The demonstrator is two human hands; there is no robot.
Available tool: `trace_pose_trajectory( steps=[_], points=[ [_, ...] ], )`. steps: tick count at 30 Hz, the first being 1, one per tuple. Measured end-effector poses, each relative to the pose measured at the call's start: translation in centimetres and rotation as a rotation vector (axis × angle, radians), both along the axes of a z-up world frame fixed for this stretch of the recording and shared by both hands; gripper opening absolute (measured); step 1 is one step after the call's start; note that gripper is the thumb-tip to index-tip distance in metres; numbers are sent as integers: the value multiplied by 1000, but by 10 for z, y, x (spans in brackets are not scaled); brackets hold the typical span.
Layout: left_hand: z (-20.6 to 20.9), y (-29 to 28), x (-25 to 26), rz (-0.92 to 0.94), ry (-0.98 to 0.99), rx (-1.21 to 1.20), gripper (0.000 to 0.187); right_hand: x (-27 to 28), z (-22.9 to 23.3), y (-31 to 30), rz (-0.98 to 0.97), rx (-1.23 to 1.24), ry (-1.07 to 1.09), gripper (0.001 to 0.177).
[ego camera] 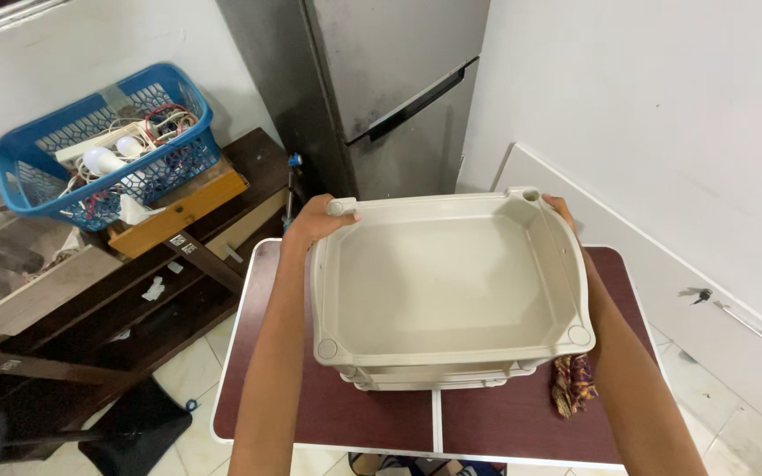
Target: The person disassembles a stack of white plastic table components on a maroon table. They remove the legs from the table tops and place them into one of the trays. The person then wipes the table tops with a cloth.
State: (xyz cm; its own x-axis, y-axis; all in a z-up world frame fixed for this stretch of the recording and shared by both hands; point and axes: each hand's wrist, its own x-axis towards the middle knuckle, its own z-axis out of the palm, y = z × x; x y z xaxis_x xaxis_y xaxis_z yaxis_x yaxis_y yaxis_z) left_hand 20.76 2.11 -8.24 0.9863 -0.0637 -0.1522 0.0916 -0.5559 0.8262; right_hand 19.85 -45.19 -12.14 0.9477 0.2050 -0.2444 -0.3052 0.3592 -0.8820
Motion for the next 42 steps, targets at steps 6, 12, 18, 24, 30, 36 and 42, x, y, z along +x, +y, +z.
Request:
trace_pose_trajectory(
  steps=[6, 12, 18, 24, 30, 36, 42],
  points=[
    [-11, -9, 18, 115, -156, 302, 67, -32, 8, 25, -122, 137, 57, 52],
    [-9, -29, 16, -40, -295, 697, 68, -36, 21, 40, -170, 163, 46, 49],
    [-6, -45, 20, -196, -252, 1026, 58, -34, 15, 39, -185, 172, 33, 45],
    [-18, -43, 15, -196, -406, 889, 40, -28, 11, 28, -175, 152, 31, 42],
    [-12, -40, 5, -199, -420, 741, 53, -22, 8, 21, -170, 150, 27, 39],
    [-5, -41, 7, -165, -477, 756, 52, -19, 10, 24, -158, 149, 15, 37],
    [-1, -41, 4, -180, -405, 782, 52, -22, 12, 31, -160, 154, 1, 34]
  ],
)
